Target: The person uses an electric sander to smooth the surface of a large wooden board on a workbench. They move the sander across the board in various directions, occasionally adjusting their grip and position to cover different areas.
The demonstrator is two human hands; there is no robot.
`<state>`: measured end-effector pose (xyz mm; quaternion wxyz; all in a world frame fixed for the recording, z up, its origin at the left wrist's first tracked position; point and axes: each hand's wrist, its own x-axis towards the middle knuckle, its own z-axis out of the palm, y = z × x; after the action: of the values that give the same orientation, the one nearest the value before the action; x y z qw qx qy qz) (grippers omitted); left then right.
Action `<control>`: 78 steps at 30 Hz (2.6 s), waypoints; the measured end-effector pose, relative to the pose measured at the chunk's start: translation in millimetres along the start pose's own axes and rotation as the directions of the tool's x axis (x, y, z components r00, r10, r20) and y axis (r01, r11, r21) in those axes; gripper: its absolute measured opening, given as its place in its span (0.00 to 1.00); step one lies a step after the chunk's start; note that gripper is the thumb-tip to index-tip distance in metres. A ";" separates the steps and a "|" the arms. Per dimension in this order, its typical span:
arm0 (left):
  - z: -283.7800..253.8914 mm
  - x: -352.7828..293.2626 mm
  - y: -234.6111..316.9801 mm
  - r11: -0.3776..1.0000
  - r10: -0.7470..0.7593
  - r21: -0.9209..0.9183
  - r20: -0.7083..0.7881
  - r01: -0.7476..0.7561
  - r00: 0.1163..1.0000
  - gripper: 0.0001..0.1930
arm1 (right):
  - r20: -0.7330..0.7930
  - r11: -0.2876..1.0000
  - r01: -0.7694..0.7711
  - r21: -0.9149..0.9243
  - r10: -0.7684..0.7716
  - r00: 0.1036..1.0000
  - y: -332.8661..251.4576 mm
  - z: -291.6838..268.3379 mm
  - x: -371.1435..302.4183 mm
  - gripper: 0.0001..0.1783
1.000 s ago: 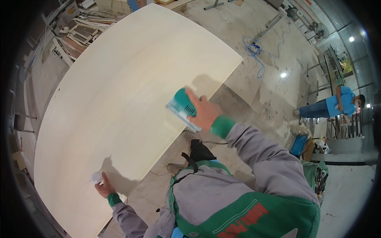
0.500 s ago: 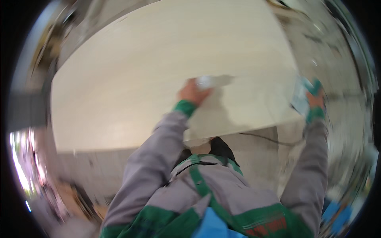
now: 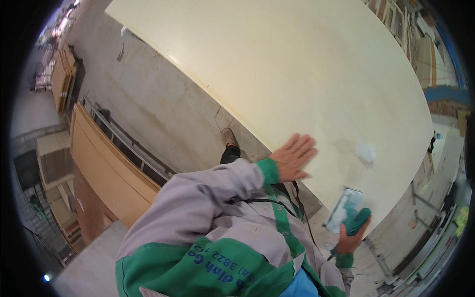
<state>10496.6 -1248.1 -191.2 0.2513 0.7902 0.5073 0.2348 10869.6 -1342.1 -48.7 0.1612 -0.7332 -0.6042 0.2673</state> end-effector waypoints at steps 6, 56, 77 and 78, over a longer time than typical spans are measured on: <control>-94.1 -107.2 -123.3 0.786 -0.465 0.294 -0.299 0.544 0.833 0.44 | 0.332 0.857 0.508 -0.091 -0.454 0.826 -150.6 85.8 48.4 0.58; -323.8 9.9 -186.4 0.914 -0.342 -0.005 -0.544 0.405 0.766 0.07 | 0.752 0.897 0.439 0.050 -0.323 0.574 -452.2 282.5 173.6 0.29; -341.6 389.4 -312.1 0.994 0.036 0.109 -0.052 -0.030 0.998 0.21 | 0.106 0.992 0.126 0.000 -0.125 0.986 -497.9 266.6 427.9 0.25; -334.8 368.5 -299.3 0.991 0.098 0.092 -0.009 -0.097 0.995 0.21 | 0.087 0.996 0.083 -0.032 -0.080 0.993 -484.5 270.0 405.5 0.26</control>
<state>10220.6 -748.5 -83.1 0.1995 0.8230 0.4802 0.2288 10375.2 -865.7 -75.0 0.1331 -0.6985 -0.6446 0.2809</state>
